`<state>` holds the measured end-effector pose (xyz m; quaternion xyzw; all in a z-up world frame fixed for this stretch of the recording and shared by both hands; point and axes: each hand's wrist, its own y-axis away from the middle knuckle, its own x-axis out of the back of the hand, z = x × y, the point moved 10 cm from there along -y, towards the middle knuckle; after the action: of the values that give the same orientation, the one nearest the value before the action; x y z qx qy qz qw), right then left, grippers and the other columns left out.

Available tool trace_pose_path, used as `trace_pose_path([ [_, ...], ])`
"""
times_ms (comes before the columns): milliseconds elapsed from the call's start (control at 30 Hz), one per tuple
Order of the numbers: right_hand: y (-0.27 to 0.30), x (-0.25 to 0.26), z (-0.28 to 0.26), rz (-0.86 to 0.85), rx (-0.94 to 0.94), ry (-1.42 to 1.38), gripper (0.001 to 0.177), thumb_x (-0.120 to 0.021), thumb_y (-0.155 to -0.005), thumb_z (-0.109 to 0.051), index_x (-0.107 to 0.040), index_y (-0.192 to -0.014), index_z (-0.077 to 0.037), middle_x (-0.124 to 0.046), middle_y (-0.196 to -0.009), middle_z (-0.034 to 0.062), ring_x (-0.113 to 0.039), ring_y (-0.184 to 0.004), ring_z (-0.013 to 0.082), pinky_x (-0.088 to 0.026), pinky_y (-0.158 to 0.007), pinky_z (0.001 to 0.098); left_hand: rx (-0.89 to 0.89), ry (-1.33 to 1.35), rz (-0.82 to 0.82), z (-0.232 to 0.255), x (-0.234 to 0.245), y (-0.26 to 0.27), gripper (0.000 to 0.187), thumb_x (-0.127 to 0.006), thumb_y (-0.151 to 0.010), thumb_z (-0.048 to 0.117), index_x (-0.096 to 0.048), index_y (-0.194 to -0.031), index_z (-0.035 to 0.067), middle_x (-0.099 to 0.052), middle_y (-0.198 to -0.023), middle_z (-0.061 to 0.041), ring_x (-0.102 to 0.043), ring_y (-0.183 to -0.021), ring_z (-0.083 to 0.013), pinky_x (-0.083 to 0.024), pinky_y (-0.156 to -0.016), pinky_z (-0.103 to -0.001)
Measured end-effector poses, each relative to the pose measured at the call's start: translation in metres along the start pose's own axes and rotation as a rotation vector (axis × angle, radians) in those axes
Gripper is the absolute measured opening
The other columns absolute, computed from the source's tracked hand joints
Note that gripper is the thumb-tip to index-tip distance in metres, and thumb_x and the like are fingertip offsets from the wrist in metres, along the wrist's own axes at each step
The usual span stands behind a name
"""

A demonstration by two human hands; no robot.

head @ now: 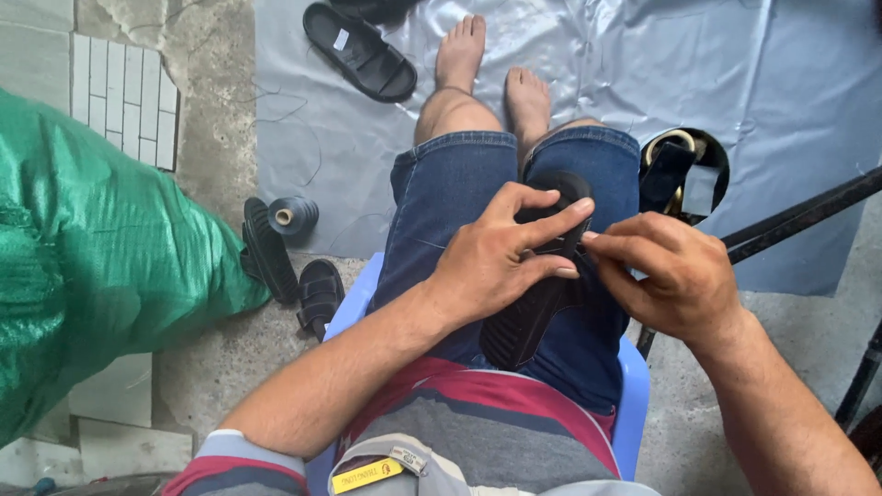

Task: Hand-sewing the sole of a black shoe using a needle and thread while sitting on a stool.

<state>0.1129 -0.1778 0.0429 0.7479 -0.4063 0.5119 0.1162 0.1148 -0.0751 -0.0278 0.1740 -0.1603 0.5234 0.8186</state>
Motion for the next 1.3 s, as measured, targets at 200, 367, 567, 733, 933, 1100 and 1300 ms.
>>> trace_pose_path([
  [200, -0.005, 0.006, -0.002, 0.037, -0.081, -0.104, 0.012, -0.069, -0.082, -0.002, -0.063, -0.093, -0.004, -0.062, -0.081, 0.0083, -0.059, -0.068, 0.0184, -0.045, -0.058, 0.0276, -0.015, -0.022, 0.002, 0.006, 0.012, 0.003, 0.057, -0.065, -0.08, 0.043, -0.037, -0.129, 0.041, -0.046, -0.126, 0.001, -0.064, -0.066, -0.0057, -0.055, -0.063, -0.029],
  [367, 0.006, 0.007, -0.004, -0.106, -0.122, 0.155, 0.024, -0.064, -0.086, -0.02, -0.063, -0.11, -0.02, -0.066, -0.097, -0.0028, -0.063, -0.08, 0.0125, -0.047, -0.063, 0.0255, -0.161, -0.052, 0.167, 0.015, 0.043, 0.026, 0.014, -0.059, -0.087, 0.023, -0.063, -0.099, 0.016, -0.059, -0.083, -0.001, -0.06, -0.078, -0.016, -0.046, -0.069, -0.027],
  [567, -0.007, 0.005, -0.01, -0.132, -0.081, 0.099, 0.025, -0.06, -0.085, -0.015, -0.062, -0.11, -0.019, -0.063, -0.094, -0.0012, -0.061, -0.075, 0.0172, -0.047, -0.059, 0.029, 0.178, 0.194, -0.166, -0.003, 0.061, 0.032, 0.012, -0.063, -0.079, 0.021, -0.072, -0.084, 0.015, -0.059, -0.09, 0.0, -0.059, -0.085, -0.0093, -0.041, -0.081, -0.021],
  [733, -0.011, 0.004, -0.007, -0.129, -0.08, 0.055, 0.025, -0.06, -0.084, -0.015, -0.062, -0.109, -0.019, -0.062, -0.09, -0.001, -0.061, -0.072, 0.0174, -0.047, -0.053, 0.0302, 0.225, 1.005, -0.112, 0.004, 0.027, 0.027, 0.008, -0.061, -0.082, 0.006, -0.066, -0.089, 0.007, -0.057, -0.11, -0.013, -0.064, -0.072, -0.0177, -0.048, -0.042, -0.017],
  [933, -0.006, 0.003, -0.004, -0.121, -0.113, 0.037, 0.025, -0.06, -0.084, -0.017, -0.062, -0.108, -0.02, -0.063, -0.091, -0.0013, -0.062, -0.073, 0.0177, -0.047, -0.052, 0.0311, 0.04, -0.025, -0.011, 0.022, 0.037, 0.003, 0.02, -0.059, -0.083, 0.018, -0.052, -0.102, 0.019, -0.063, -0.087, 0.003, -0.058, -0.076, -0.0165, -0.044, -0.065, -0.032],
  [1100, -0.001, -0.003, -0.004, -0.13, -0.107, 0.07, 0.027, -0.059, -0.085, -0.018, -0.06, -0.111, -0.02, -0.061, -0.093, 0.0005, -0.061, -0.073, 0.0202, -0.047, -0.05, 0.0346, 0.069, -0.072, -0.194, 0.046, 0.025, 0.0, 0.031, -0.052, -0.079, 0.015, -0.042, -0.107, 0.019, -0.062, -0.077, 0.004, -0.062, -0.079, -0.0213, -0.046, -0.066, -0.039],
  [1300, 0.005, -0.006, 0.013, -0.481, -0.265, 0.208, 0.047, -0.051, -0.081, -0.031, -0.044, -0.127, -0.036, -0.051, -0.087, -0.0014, -0.06, -0.06, 0.0243, -0.05, -0.039, 0.0439, 0.027, -0.454, -0.269, 0.038, 0.02, 0.001, 0.055, -0.045, -0.08, 0.014, -0.043, -0.13, 0.037, -0.045, -0.087, -0.009, -0.057, -0.061, -0.0372, -0.046, -0.047, -0.052],
])
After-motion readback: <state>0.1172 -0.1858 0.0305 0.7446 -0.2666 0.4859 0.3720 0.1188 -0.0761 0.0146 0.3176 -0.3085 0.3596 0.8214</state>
